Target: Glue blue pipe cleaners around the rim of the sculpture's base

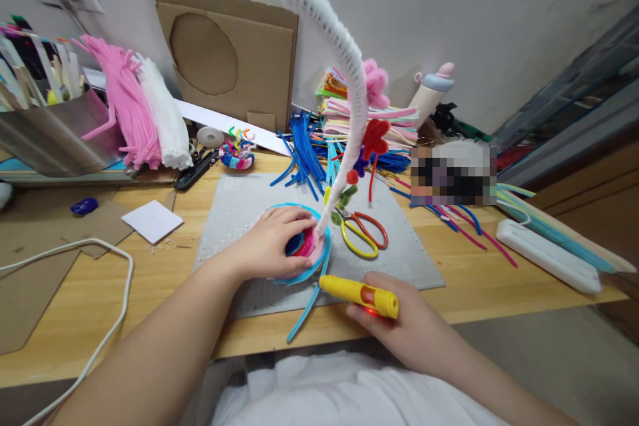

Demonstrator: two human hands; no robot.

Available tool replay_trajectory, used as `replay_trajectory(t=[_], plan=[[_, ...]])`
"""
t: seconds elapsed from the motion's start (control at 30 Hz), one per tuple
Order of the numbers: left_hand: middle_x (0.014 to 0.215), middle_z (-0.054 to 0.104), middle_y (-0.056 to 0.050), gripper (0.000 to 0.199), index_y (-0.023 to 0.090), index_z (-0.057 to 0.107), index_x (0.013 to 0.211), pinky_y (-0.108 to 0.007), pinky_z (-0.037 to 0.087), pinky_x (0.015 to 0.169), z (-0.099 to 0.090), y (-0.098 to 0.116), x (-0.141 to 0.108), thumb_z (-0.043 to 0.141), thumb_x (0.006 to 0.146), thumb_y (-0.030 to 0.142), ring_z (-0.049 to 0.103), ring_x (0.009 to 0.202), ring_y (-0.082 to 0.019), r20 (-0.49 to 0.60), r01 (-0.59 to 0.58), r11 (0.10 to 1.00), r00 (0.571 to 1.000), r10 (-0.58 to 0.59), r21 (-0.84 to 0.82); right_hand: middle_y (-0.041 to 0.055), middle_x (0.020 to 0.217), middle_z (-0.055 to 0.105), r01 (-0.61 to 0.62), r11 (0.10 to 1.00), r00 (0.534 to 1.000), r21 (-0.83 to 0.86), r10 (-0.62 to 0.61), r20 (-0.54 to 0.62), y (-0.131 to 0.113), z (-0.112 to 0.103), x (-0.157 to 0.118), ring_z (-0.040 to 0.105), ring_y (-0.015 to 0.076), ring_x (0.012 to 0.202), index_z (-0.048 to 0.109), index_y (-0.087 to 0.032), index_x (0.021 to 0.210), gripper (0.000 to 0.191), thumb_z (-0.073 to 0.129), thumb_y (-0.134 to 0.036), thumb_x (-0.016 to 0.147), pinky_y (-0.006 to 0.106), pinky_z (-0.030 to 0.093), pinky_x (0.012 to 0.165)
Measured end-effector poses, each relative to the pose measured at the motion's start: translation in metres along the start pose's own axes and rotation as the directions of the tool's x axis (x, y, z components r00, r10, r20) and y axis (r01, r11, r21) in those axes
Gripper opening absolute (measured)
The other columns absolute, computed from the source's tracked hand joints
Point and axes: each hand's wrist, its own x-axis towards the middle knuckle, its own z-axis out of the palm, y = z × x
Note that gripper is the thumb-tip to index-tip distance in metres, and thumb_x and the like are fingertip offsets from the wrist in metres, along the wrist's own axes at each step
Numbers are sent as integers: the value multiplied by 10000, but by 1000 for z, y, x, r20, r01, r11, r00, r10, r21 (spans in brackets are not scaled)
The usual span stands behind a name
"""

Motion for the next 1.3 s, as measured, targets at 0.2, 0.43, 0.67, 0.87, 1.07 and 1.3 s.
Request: replay_trajectory(t=[0.2,0.43,0.67,0.87,1.07,1.3], plan=[[1381,527,-99,583,218,564,1283,-471,327,1082,0,1,0,669,768,471,452,1291,-296,-5,1,1000,1000,-1,1,-38,670,486,-46,995,998,94,42,40,1,2,2,457,138,622,424,-216,706,298,565,-416,877,254,322,568],[1384,526,-93,586,233,565,1285,-476,329,1082,1,-1,0,670,766,485,448,1296,-302,-11,-2,1000,1000,2,0,-53,647,422,-60,966,997,250,45,66,5,5,3,415,122,610,447,-210,718,317,571,-456,873,238,315,553],[1394,520,-91,608,231,555,1294,-464,317,1092,2,-2,-1,674,758,494,436,1308,-294,-6,-3,1000,1000,3,7,-48,651,428,-76,963,997,260,73,23,13,2,2,428,126,610,454,-210,719,329,576,-478,865,238,332,551],[1402,515,-93,618,231,554,1298,-468,316,1093,2,-2,0,675,755,500,433,1312,-295,1,1,1000,1000,-1,13,-43,648,458,-66,978,997,197,73,-27,16,1,1,456,133,604,461,-215,718,342,567,-502,872,241,350,546],[1404,512,-94,627,226,553,1301,-467,307,1102,2,-3,0,680,752,500,430,1314,-291,4,-2,1000,1000,2,10,-18,689,541,-30,998,997,47,33,-72,10,-3,-5,523,156,644,503,-217,760,295,544,-475,897,267,384,583],[1400,517,-103,631,220,556,1298,-481,308,1099,1,-3,0,688,746,497,435,1312,-303,0,-3,1000,1000,3,3,7,761,567,40,995,997,-91,-45,-63,1,-2,-7,552,170,687,481,-221,780,255,510,-432,920,284,384,607]])
